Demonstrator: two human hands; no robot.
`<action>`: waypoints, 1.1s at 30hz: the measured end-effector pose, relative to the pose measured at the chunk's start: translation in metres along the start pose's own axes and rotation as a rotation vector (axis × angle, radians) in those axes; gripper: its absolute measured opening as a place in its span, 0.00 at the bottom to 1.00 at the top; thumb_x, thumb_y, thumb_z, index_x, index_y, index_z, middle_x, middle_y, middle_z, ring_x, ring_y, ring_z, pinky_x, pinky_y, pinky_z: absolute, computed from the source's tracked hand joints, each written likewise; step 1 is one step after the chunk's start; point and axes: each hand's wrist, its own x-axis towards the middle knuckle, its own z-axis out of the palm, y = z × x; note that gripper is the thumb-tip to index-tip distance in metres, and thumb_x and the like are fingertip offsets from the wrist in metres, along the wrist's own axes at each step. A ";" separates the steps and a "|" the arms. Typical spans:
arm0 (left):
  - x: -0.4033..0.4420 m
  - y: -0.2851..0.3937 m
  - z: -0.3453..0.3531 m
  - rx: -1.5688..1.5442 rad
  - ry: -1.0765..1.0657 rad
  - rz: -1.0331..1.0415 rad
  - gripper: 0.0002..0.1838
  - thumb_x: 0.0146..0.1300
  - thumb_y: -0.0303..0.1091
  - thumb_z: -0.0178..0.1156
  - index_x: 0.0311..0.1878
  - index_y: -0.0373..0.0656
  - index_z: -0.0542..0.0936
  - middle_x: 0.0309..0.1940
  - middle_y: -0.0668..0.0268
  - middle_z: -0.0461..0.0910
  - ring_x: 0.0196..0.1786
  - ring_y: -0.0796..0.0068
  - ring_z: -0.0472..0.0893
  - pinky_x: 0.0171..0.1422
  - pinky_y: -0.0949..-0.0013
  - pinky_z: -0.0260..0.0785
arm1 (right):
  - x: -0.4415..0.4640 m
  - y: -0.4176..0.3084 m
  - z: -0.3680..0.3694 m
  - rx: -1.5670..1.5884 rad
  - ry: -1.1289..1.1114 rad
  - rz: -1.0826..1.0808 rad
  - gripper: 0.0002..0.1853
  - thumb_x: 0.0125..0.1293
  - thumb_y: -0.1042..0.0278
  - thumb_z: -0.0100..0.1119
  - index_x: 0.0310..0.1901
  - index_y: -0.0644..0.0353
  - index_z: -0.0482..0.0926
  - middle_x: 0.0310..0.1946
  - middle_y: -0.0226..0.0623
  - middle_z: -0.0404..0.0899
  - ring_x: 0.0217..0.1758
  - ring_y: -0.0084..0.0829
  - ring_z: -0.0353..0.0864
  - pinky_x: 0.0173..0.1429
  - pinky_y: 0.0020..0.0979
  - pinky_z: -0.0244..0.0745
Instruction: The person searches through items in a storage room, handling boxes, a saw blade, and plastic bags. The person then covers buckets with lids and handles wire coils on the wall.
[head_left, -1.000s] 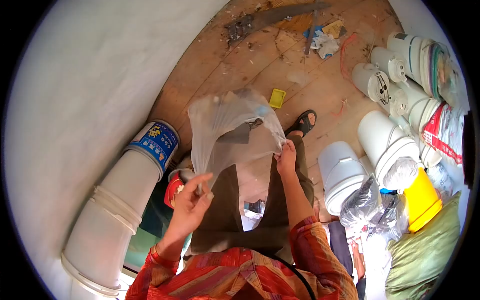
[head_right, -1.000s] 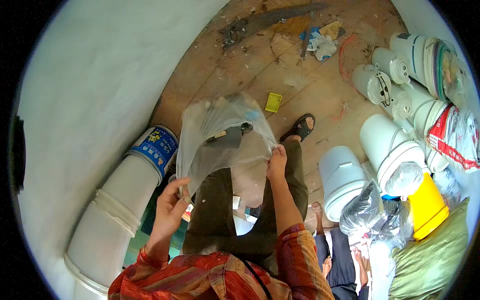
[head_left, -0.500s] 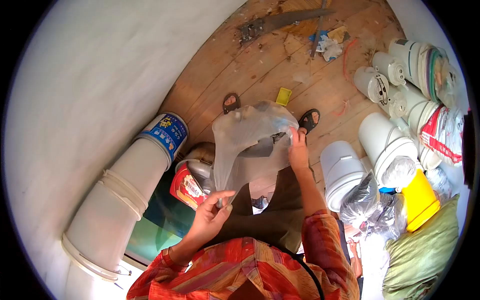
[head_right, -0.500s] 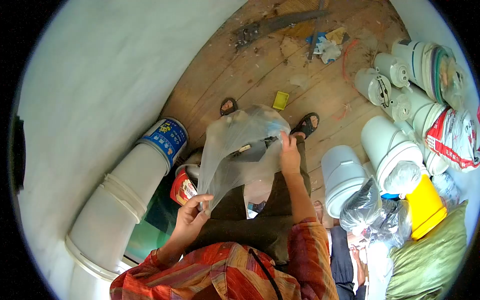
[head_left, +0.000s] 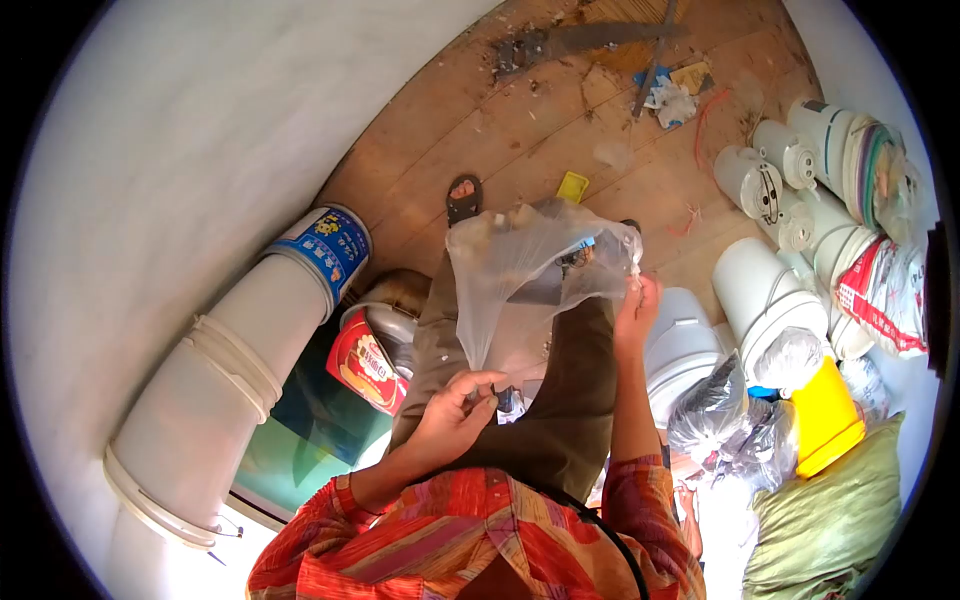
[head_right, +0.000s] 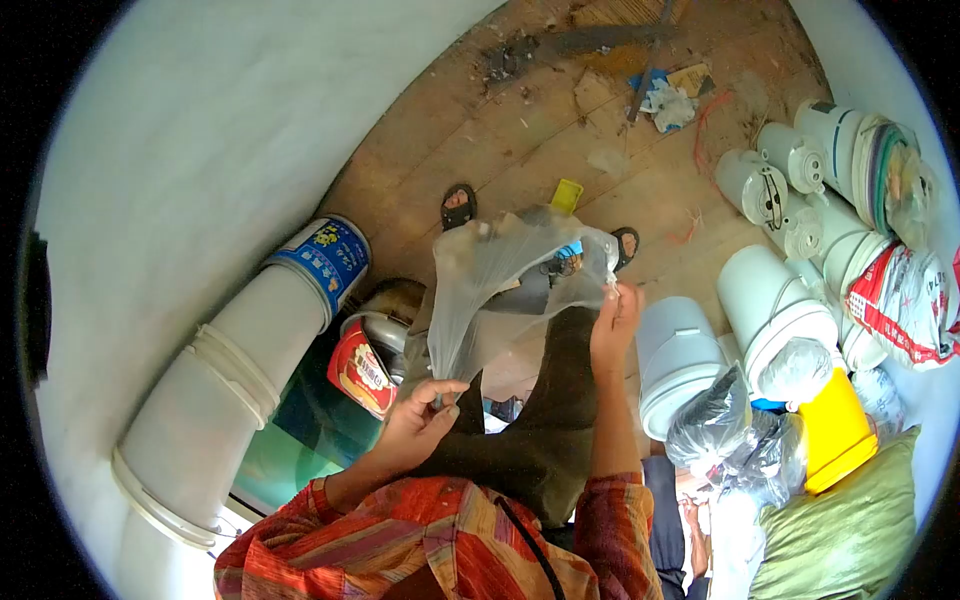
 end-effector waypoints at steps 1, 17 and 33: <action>0.002 0.002 0.000 0.057 -0.004 0.004 0.17 0.61 0.20 0.50 0.53 0.45 0.70 0.32 0.76 0.62 0.31 0.89 0.62 0.35 0.85 0.56 | 0.002 -0.012 -0.004 0.004 0.000 -0.008 0.09 0.64 0.69 0.45 0.38 0.63 0.73 0.27 0.29 0.71 0.32 0.22 0.67 0.43 0.25 0.64; 0.036 -0.003 0.061 0.412 -0.132 0.164 0.11 0.55 0.30 0.57 0.37 0.39 0.67 0.32 0.56 0.73 0.36 0.58 0.76 0.40 0.63 0.67 | -0.037 -0.100 -0.022 0.691 -0.907 0.921 0.17 0.64 0.58 0.52 0.49 0.61 0.72 0.33 0.28 0.76 0.19 0.11 0.56 0.27 0.18 0.56; 0.077 0.001 0.139 0.634 -0.245 0.545 0.16 0.51 0.25 0.53 0.44 0.32 0.68 0.42 0.51 0.69 0.49 0.54 0.69 0.55 0.60 0.61 | -0.027 -0.028 -0.100 0.819 -0.400 1.289 0.02 0.61 0.70 0.52 0.32 0.57 0.73 0.21 0.25 0.71 0.22 0.19 0.69 0.26 0.18 0.64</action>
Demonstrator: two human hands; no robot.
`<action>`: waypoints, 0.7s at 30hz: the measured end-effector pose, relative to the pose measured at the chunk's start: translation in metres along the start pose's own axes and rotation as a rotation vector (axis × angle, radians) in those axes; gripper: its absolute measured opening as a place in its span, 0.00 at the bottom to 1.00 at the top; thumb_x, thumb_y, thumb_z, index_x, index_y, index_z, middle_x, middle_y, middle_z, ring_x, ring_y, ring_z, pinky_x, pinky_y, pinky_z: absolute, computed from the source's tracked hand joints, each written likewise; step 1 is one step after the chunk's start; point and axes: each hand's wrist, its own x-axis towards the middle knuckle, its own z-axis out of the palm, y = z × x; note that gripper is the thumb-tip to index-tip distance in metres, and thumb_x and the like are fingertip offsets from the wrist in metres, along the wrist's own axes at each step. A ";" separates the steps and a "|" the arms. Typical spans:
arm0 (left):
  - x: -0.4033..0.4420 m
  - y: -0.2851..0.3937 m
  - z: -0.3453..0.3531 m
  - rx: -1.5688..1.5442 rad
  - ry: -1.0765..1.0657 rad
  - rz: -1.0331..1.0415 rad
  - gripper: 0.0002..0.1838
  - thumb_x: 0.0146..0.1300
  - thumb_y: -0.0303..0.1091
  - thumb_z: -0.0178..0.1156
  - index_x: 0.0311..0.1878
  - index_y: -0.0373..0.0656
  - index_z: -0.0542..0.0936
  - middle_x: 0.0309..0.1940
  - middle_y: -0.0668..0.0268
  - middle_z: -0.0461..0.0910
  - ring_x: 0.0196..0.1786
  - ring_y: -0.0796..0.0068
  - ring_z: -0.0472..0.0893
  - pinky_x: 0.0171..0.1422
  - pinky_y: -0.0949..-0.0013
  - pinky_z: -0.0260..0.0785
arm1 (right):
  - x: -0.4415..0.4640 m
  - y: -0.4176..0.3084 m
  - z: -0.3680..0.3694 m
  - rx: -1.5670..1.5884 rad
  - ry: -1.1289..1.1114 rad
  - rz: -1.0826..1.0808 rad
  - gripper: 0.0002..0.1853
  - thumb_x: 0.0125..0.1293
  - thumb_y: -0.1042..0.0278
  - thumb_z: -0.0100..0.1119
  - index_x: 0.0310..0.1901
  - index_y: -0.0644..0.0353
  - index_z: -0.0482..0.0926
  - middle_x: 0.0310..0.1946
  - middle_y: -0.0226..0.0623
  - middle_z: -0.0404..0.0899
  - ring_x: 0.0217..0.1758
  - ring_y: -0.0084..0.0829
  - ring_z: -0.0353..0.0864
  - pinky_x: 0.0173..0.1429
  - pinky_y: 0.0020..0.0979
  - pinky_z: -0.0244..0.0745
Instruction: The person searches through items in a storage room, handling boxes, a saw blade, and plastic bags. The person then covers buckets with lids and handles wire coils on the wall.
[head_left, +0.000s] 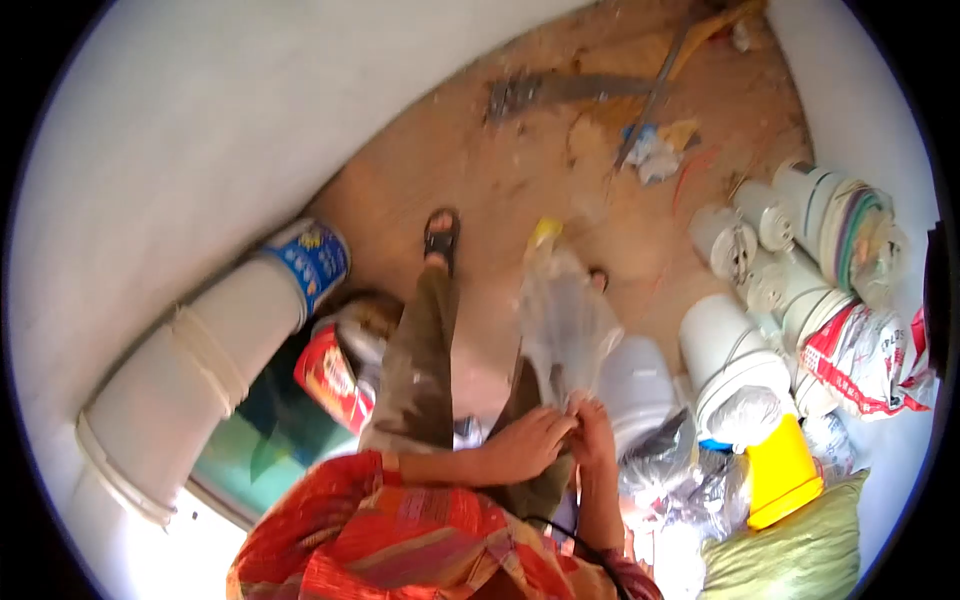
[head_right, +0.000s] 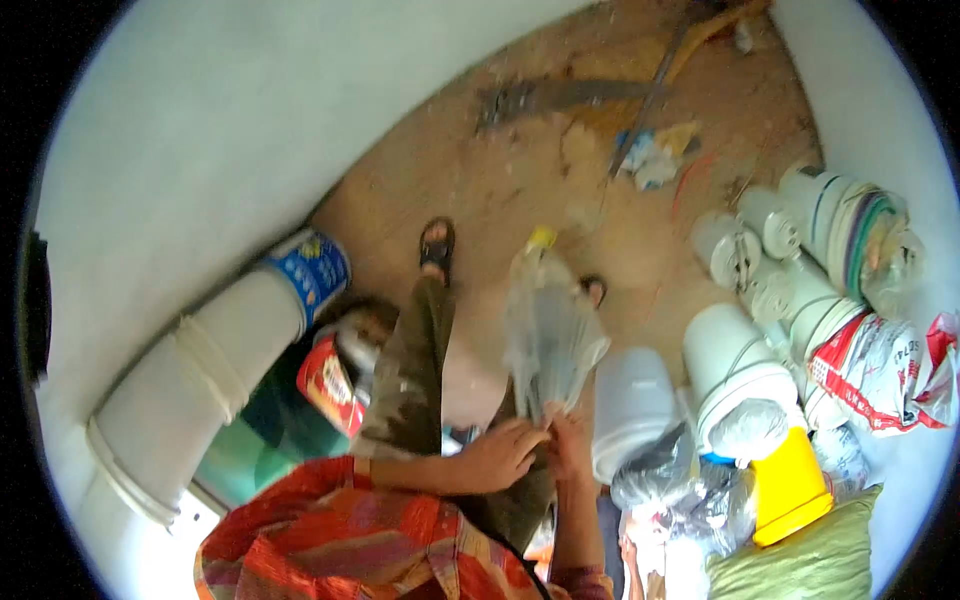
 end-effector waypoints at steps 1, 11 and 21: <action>0.001 0.001 0.003 0.035 -0.012 0.068 0.18 0.51 0.25 0.53 0.47 0.30 0.68 0.45 0.51 0.68 0.52 0.54 0.67 0.58 0.60 0.59 | -0.002 -0.001 -0.013 0.057 0.000 -0.036 0.04 0.62 0.68 0.52 0.34 0.58 0.73 0.20 0.25 0.70 0.19 0.17 0.66 0.24 0.18 0.61; -0.005 -0.100 0.015 -0.149 -0.015 -0.356 0.15 0.56 0.31 0.52 0.48 0.43 0.71 0.43 0.54 0.73 0.46 0.54 0.74 0.50 0.60 0.66 | -0.021 -0.032 -0.024 0.206 0.006 -0.212 0.10 0.67 0.64 0.48 0.36 0.61 0.72 0.14 0.23 0.60 0.13 0.16 0.51 0.21 0.20 0.48; 0.130 -0.345 -0.039 0.212 0.115 -0.612 0.14 0.57 0.42 0.50 0.34 0.42 0.78 0.34 0.53 0.79 0.36 0.51 0.78 0.41 0.54 0.68 | 0.007 -0.071 -0.031 0.249 0.079 -0.346 0.10 0.66 0.68 0.47 0.46 0.63 0.69 0.33 0.29 0.73 0.14 0.11 0.52 0.22 0.15 0.51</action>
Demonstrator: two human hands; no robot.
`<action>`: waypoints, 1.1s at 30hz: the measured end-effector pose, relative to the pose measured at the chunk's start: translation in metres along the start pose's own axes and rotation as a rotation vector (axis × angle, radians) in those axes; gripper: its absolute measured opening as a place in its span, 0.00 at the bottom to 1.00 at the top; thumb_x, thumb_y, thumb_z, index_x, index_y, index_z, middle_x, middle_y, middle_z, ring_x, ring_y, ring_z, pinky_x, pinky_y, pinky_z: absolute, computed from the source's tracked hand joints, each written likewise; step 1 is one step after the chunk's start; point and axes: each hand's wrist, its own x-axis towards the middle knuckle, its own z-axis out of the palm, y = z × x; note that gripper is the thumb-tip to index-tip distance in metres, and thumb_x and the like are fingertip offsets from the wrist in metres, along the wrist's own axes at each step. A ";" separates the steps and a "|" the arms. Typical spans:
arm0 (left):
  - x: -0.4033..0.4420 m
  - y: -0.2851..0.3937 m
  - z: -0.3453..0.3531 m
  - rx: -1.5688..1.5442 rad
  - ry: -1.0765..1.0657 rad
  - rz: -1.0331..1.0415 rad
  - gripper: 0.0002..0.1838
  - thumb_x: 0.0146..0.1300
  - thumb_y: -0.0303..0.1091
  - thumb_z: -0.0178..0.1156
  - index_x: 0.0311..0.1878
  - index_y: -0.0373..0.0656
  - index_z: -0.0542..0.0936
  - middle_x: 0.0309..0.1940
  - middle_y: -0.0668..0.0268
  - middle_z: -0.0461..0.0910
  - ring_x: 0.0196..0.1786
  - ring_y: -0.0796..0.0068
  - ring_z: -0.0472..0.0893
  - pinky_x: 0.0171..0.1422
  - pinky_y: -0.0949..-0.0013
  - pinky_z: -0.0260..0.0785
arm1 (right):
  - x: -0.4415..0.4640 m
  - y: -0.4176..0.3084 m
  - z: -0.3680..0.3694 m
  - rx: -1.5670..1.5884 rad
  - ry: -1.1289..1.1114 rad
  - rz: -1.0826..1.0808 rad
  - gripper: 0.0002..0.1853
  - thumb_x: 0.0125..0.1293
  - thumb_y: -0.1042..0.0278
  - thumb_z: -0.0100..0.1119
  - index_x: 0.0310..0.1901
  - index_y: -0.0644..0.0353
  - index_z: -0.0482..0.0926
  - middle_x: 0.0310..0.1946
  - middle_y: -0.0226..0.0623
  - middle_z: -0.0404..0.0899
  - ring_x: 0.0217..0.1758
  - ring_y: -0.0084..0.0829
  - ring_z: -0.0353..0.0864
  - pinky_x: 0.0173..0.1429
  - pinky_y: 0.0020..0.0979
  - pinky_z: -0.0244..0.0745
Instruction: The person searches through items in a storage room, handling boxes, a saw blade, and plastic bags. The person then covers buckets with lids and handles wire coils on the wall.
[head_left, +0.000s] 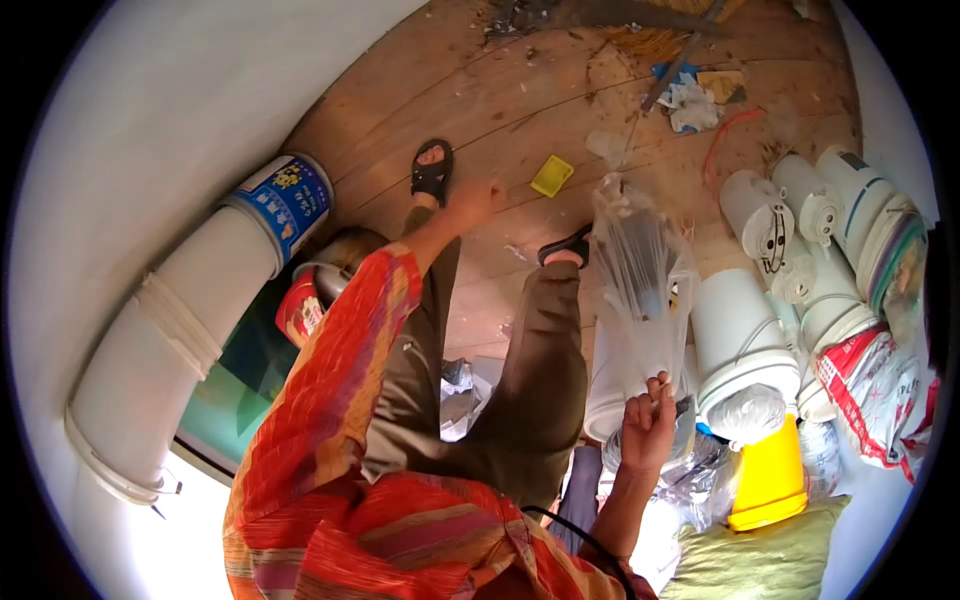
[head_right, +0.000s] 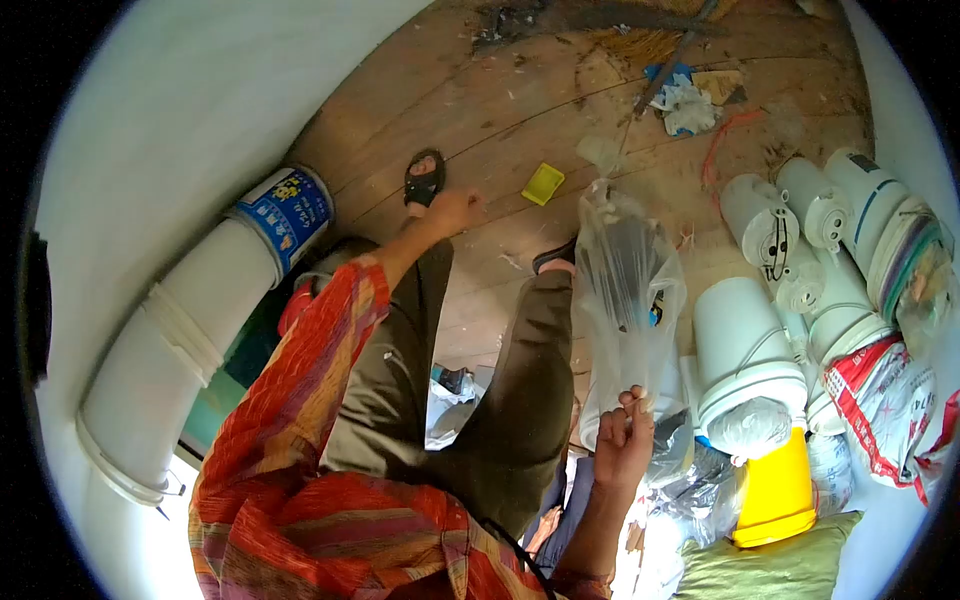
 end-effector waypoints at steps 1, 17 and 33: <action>0.030 -0.003 0.003 0.035 0.092 0.033 0.14 0.57 0.41 0.49 0.34 0.42 0.78 0.33 0.52 0.78 0.36 0.50 0.77 0.41 0.53 0.68 | 0.010 -0.001 0.002 -0.006 0.003 -0.001 0.10 0.66 0.68 0.47 0.46 0.63 0.69 0.33 0.29 0.73 0.14 0.11 0.52 0.22 0.15 0.51; 0.215 -0.077 0.071 0.200 0.316 0.090 0.12 0.54 0.38 0.59 0.38 0.42 0.75 0.39 0.58 0.75 0.42 0.61 0.76 0.44 0.61 0.69 | 0.156 0.047 -0.033 0.144 0.075 -0.108 0.10 0.67 0.71 0.43 0.46 0.61 0.71 0.50 0.38 0.73 0.17 0.13 0.56 0.29 0.17 0.59; -0.044 0.162 0.113 -0.400 -0.538 0.315 0.14 0.62 0.29 0.47 0.50 0.42 0.73 0.28 0.58 0.77 0.27 0.68 0.77 0.33 0.67 0.69 | 0.148 0.046 -0.057 0.147 0.014 -0.069 0.23 0.63 0.72 0.48 0.60 0.62 0.61 0.44 0.30 0.71 0.28 0.13 0.61 0.40 0.18 0.61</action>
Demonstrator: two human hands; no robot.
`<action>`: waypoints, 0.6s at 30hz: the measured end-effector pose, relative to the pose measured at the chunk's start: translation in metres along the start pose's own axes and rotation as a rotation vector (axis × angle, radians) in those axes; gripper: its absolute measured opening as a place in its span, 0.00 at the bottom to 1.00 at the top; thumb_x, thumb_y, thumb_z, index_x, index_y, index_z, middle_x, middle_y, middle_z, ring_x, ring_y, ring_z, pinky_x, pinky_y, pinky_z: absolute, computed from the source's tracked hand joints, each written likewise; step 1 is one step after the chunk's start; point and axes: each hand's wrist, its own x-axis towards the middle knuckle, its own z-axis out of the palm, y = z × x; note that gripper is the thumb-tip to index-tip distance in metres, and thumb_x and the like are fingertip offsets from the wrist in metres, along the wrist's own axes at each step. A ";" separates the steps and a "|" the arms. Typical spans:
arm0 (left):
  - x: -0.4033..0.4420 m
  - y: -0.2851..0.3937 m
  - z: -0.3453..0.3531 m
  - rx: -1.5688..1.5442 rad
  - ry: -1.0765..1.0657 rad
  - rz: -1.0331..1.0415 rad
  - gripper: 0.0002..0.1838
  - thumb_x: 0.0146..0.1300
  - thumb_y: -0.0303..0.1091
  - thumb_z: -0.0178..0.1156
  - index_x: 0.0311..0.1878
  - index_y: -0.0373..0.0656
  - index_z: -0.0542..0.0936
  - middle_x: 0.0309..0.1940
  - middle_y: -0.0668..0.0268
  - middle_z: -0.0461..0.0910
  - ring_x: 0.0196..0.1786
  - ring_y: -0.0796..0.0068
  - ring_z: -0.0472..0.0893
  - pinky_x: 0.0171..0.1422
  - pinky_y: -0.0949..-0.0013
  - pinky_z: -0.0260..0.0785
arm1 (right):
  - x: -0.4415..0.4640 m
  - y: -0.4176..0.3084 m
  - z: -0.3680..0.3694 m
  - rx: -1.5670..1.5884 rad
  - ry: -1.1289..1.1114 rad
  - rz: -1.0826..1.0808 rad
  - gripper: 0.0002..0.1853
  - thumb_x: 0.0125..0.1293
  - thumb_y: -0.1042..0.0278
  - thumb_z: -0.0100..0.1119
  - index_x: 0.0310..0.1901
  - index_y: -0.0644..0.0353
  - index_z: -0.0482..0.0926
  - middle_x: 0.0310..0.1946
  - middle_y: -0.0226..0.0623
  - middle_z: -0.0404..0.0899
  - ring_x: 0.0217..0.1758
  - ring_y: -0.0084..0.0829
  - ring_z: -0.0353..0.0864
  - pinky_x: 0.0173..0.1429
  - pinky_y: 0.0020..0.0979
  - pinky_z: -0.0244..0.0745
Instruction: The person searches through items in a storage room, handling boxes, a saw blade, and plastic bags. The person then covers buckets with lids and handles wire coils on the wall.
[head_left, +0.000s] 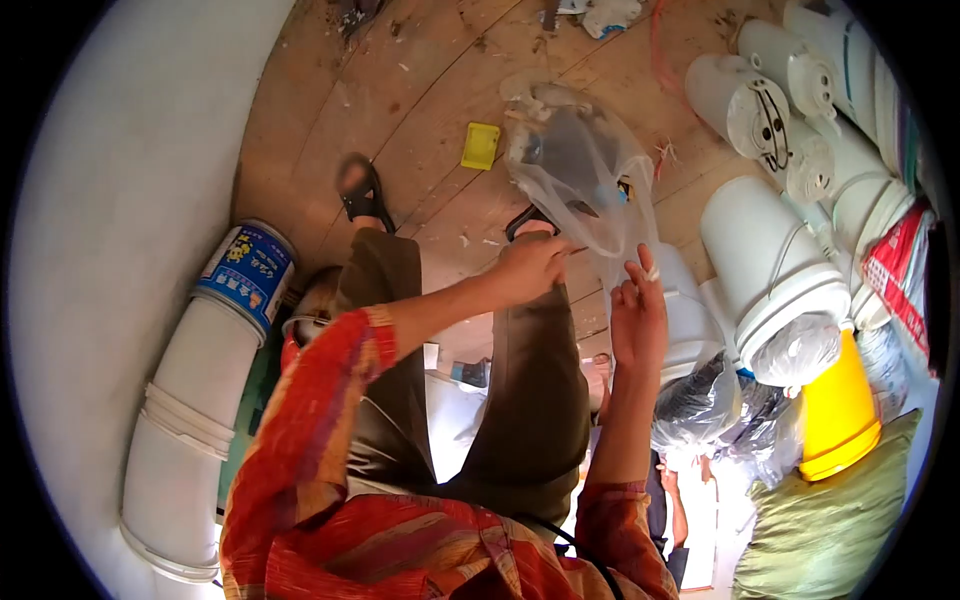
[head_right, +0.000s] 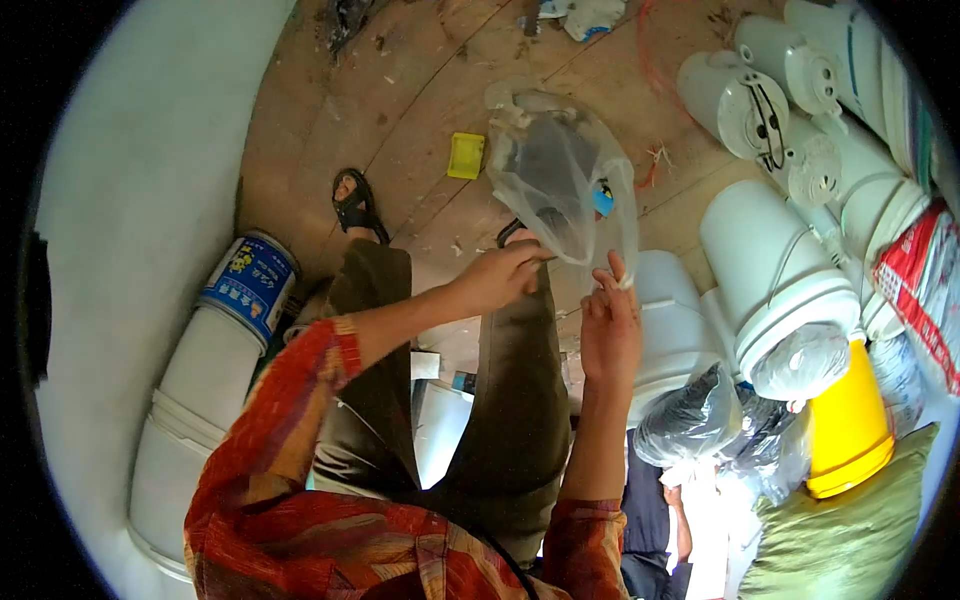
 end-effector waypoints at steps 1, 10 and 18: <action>0.018 -0.009 0.018 -0.051 0.034 -0.045 0.13 0.62 0.31 0.48 0.49 0.40 0.73 0.26 0.57 0.76 0.27 0.67 0.76 0.32 0.66 0.68 | 0.002 0.000 -0.003 0.041 -0.032 -0.012 0.23 0.62 0.72 0.49 0.59 0.63 0.62 0.39 0.28 0.72 0.29 0.13 0.63 0.41 0.18 0.60; 0.049 0.005 0.040 0.457 0.534 0.093 0.10 0.56 0.32 0.58 0.37 0.37 0.71 0.28 0.61 0.75 0.30 0.68 0.75 0.35 0.65 0.67 | -0.001 0.009 -0.036 0.141 0.024 -0.115 0.13 0.61 0.71 0.51 0.47 0.64 0.72 0.36 0.30 0.74 0.38 0.22 0.70 0.49 0.23 0.64; 0.018 0.025 0.020 0.468 1.048 0.133 0.25 0.40 0.31 0.69 0.45 0.43 0.72 0.31 0.61 0.74 0.36 0.58 0.75 0.44 0.57 0.67 | 0.001 0.008 -0.031 0.116 0.048 -0.113 0.12 0.60 0.73 0.51 0.46 0.63 0.74 0.35 0.30 0.74 0.39 0.23 0.70 0.49 0.23 0.64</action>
